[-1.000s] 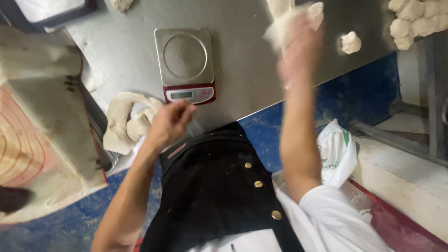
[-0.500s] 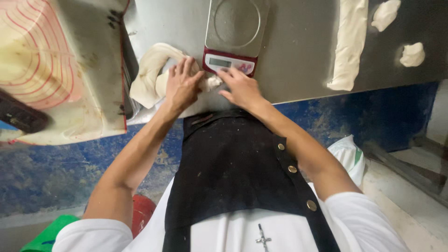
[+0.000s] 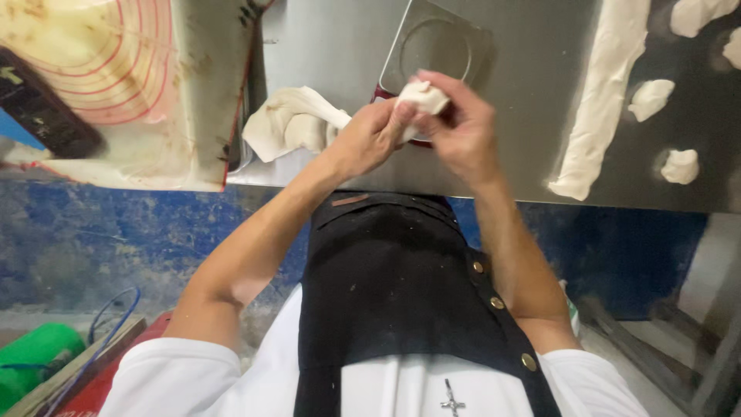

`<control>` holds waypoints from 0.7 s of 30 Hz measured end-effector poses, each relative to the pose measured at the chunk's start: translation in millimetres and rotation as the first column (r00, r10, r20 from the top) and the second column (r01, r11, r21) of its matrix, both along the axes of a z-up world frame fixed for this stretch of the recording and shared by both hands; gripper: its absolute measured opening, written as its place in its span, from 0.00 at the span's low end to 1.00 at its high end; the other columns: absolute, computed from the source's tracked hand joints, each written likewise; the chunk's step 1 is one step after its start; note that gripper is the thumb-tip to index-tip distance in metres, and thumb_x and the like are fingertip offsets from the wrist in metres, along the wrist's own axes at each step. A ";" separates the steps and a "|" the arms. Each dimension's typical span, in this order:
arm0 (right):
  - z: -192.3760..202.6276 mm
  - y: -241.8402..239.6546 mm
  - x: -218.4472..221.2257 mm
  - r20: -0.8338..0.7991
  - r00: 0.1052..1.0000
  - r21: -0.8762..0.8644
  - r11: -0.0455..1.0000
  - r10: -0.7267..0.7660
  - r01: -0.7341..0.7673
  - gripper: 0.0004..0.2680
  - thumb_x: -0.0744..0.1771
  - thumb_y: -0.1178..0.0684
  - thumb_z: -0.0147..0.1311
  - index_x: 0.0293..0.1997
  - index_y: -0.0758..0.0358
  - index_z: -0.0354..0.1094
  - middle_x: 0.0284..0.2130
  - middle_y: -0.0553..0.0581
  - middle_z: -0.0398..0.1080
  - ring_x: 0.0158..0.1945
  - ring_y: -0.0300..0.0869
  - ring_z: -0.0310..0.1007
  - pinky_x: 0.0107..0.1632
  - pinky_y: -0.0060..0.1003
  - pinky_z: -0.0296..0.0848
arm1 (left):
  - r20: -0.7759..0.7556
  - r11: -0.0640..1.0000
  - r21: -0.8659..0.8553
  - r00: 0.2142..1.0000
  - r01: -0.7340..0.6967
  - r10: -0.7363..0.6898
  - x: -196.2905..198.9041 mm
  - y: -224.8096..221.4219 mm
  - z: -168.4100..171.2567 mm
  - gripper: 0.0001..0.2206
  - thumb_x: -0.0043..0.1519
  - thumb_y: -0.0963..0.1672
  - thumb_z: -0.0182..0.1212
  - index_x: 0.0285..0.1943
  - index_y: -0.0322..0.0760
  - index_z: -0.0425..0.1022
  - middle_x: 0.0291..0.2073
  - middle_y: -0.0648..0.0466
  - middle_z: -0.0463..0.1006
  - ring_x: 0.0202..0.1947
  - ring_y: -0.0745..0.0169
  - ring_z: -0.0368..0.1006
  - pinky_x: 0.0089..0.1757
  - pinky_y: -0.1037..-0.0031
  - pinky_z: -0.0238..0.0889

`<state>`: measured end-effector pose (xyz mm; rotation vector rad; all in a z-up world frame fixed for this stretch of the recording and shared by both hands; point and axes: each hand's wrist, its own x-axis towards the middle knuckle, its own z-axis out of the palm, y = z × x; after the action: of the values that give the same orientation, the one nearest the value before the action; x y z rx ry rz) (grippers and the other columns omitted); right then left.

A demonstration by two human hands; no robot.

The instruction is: The person weighs pieces of dough on a digital scale and places them onto a large strip of dough on the counter.

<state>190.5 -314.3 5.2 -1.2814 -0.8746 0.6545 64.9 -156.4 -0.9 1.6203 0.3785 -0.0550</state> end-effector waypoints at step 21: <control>-57.1 -27.8 -31.9 0.368 0.851 -0.240 0.846 -0.375 0.477 0.06 0.72 0.55 0.53 0.42 0.68 0.71 0.29 0.55 0.72 0.32 0.38 0.72 0.38 0.33 0.73 | 0.037 0.514 0.858 0.999 -0.024 -0.014 20.5 -60.7 -59.1 0.05 0.60 0.42 0.59 0.42 0.37 0.75 0.31 0.48 0.79 0.36 0.46 0.78 0.39 0.57 0.68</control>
<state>158.6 -342.2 -51.9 -1.8485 -0.7023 0.2382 85.4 -217.1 -60.0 2.6302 0.4048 0.2132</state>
